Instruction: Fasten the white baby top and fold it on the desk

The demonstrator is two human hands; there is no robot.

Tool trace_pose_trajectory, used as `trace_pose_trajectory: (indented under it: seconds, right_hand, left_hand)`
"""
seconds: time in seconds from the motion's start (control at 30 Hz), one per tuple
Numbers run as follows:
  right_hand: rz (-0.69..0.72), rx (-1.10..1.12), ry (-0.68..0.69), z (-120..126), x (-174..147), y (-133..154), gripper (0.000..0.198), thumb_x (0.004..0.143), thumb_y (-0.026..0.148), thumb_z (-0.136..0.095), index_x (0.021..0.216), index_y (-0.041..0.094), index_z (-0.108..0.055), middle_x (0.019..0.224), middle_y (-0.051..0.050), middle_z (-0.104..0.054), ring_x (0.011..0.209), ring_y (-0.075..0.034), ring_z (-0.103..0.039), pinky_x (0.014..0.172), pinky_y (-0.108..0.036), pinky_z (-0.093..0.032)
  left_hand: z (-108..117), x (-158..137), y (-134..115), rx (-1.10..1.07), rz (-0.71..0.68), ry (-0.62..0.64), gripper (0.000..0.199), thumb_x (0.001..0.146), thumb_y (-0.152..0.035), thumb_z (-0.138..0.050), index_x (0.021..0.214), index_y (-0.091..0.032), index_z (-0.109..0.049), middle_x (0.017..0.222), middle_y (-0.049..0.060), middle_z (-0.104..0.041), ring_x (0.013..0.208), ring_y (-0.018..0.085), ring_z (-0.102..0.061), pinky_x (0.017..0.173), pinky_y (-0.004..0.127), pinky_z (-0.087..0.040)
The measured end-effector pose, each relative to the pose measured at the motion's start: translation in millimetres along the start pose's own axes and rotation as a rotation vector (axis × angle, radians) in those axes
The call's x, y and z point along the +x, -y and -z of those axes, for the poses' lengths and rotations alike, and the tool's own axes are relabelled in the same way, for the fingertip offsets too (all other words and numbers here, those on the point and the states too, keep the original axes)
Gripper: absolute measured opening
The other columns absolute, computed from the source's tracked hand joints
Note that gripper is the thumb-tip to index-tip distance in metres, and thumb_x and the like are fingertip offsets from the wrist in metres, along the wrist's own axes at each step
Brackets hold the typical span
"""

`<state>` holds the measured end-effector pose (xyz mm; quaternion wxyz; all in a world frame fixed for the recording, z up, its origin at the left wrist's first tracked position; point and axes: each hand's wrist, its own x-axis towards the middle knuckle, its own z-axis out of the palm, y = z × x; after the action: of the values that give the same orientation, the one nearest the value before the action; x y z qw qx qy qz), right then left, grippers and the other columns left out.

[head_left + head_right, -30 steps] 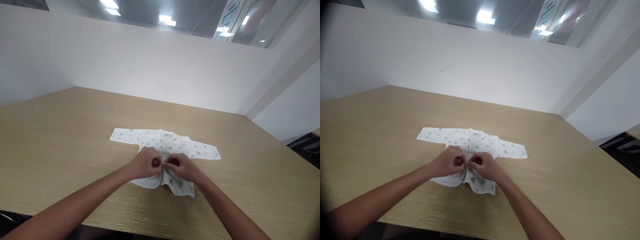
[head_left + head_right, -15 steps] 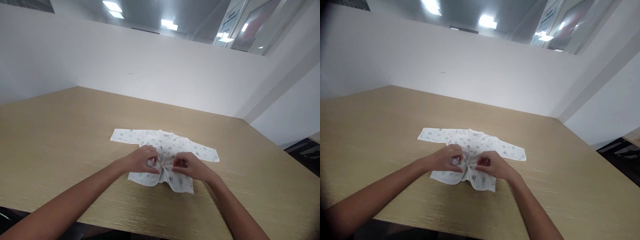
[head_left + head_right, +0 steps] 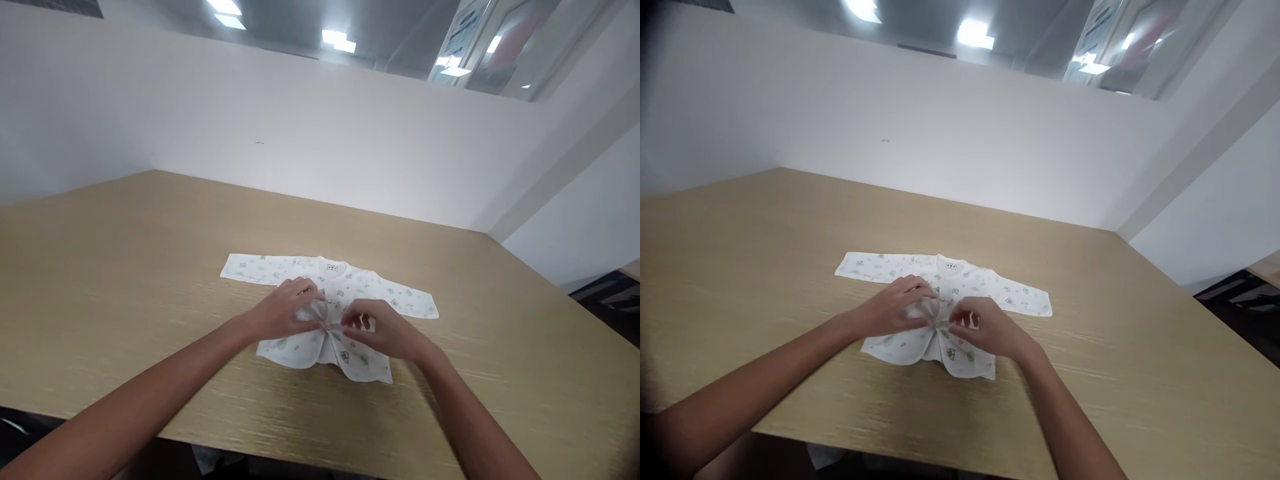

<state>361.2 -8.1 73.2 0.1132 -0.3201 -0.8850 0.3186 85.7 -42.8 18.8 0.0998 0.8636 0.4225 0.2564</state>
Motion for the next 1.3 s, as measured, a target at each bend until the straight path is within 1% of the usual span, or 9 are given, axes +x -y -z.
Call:
trace_pose_trajectory:
  seconds: [0.1, 0.17, 0.33, 0.5, 0.63, 0.8, 1.13, 1.23, 1.3]
  right_hand:
    - [0.105, -0.084, -0.257, -22, 13, -7, 0.019, 0.094, 0.025, -0.062, 0.111, 0.021, -0.071, 0.107, -0.008, -0.068, 0.097, -0.021, -0.06, 0.087, -0.038, -0.051]
    - [0.156, -0.14, -0.316, -36, 21, -14, 0.029, 0.095, 0.021, -0.06, 0.122, 0.022, -0.069, 0.116, -0.011, -0.065, 0.109, -0.024, -0.057, 0.096, -0.042, -0.05]
    - [0.189, -0.239, -0.227, -49, 25, -25, 0.039, 0.096, 0.024, -0.06, 0.135, 0.024, -0.066, 0.118, -0.013, -0.06, 0.109, -0.027, -0.056, 0.097, -0.047, -0.051]
    - [0.217, -0.209, -0.229, -44, 16, -17, 0.059, 0.094, 0.027, -0.065, 0.151, 0.033, -0.051, 0.135, -0.012, -0.054, 0.124, -0.028, -0.053, 0.107, -0.049, -0.049]
    - [0.191, -0.223, -0.12, -43, 8, -9, 0.095, 0.087, 0.047, -0.076, 0.165, 0.029, -0.024, 0.163, -0.015, -0.03, 0.15, -0.034, -0.03, 0.121, -0.053, -0.036]
    - [-0.025, -0.209, 0.067, -29, 0, -9, 0.122, 0.075, 0.067, -0.08, 0.167, 0.033, -0.008, 0.172, -0.01, -0.001, 0.158, -0.035, -0.006, 0.126, -0.056, -0.024]
    - [-0.123, -0.183, 0.172, -2, -16, -22, 0.124, 0.064, 0.056, -0.092, 0.164, 0.039, -0.02, 0.172, -0.007, -0.006, 0.157, -0.037, -0.015, 0.122, -0.053, -0.033]
    - [-0.116, -0.173, 0.188, 6, -17, -20, 0.124, 0.064, 0.057, -0.092, 0.164, 0.036, -0.022, 0.171, -0.008, -0.009, 0.157, -0.037, -0.015, 0.123, -0.054, -0.031]
    - [-0.099, -0.17, 0.128, 6, -13, -16, 0.113, 0.072, 0.061, -0.085, 0.164, 0.032, -0.026, 0.17, -0.009, -0.016, 0.156, -0.035, -0.018, 0.125, -0.055, -0.028]
  left_hand:
    - [-8, -2, -2, 0.079, 0.009, -0.015, 0.064, 0.099, -0.059, -0.053, 0.152, -0.025, -0.042, 0.154, 0.015, -0.046, 0.14, 0.03, -0.043, 0.113, 0.047, -0.035]
    - [-12, -5, -2, 0.128, 0.008, 0.045, 0.078, 0.096, -0.067, -0.05, 0.16, -0.024, -0.031, 0.161, 0.015, -0.038, 0.147, 0.033, -0.035, 0.118, 0.051, -0.029]
    - [-17, -11, -1, 0.194, 0.045, 0.142, 0.109, 0.084, -0.086, -0.047, 0.165, -0.02, -0.015, 0.168, 0.015, -0.027, 0.155, 0.037, -0.021, 0.124, 0.052, -0.019]
    - [-12, -9, -3, 0.199, 0.038, 0.113, 0.115, 0.082, -0.087, -0.05, 0.166, -0.018, -0.013, 0.169, 0.017, -0.023, 0.157, 0.035, -0.017, 0.126, 0.05, -0.015]
    - [-11, -9, -3, 0.165, 0.033, 0.11, 0.114, 0.083, -0.083, -0.053, 0.166, -0.017, -0.009, 0.17, 0.017, -0.018, 0.158, 0.033, -0.016, 0.127, 0.047, -0.015]
    - [-13, -14, 3, 0.163, 0.066, 0.22, 0.122, 0.078, -0.084, -0.056, 0.166, -0.014, -0.008, 0.171, 0.017, -0.009, 0.159, 0.034, -0.011, 0.128, 0.047, -0.012]
    - [-6, -16, 14, 0.16, 0.069, 0.304, 0.131, 0.072, -0.084, -0.062, 0.166, -0.015, -0.002, 0.171, 0.017, -0.004, 0.159, 0.037, -0.006, 0.127, 0.048, -0.013]
    - [-3, -13, 10, 0.196, 0.033, 0.263, 0.132, 0.073, -0.085, -0.061, 0.166, -0.016, 0.002, 0.171, 0.017, -0.005, 0.159, 0.037, -0.002, 0.127, 0.051, -0.009]
    - [-3, -9, 5, 0.217, 0.024, 0.187, 0.123, 0.08, -0.083, -0.056, 0.166, -0.017, 0.005, 0.172, 0.016, -0.006, 0.159, 0.034, -0.002, 0.128, 0.05, -0.006]
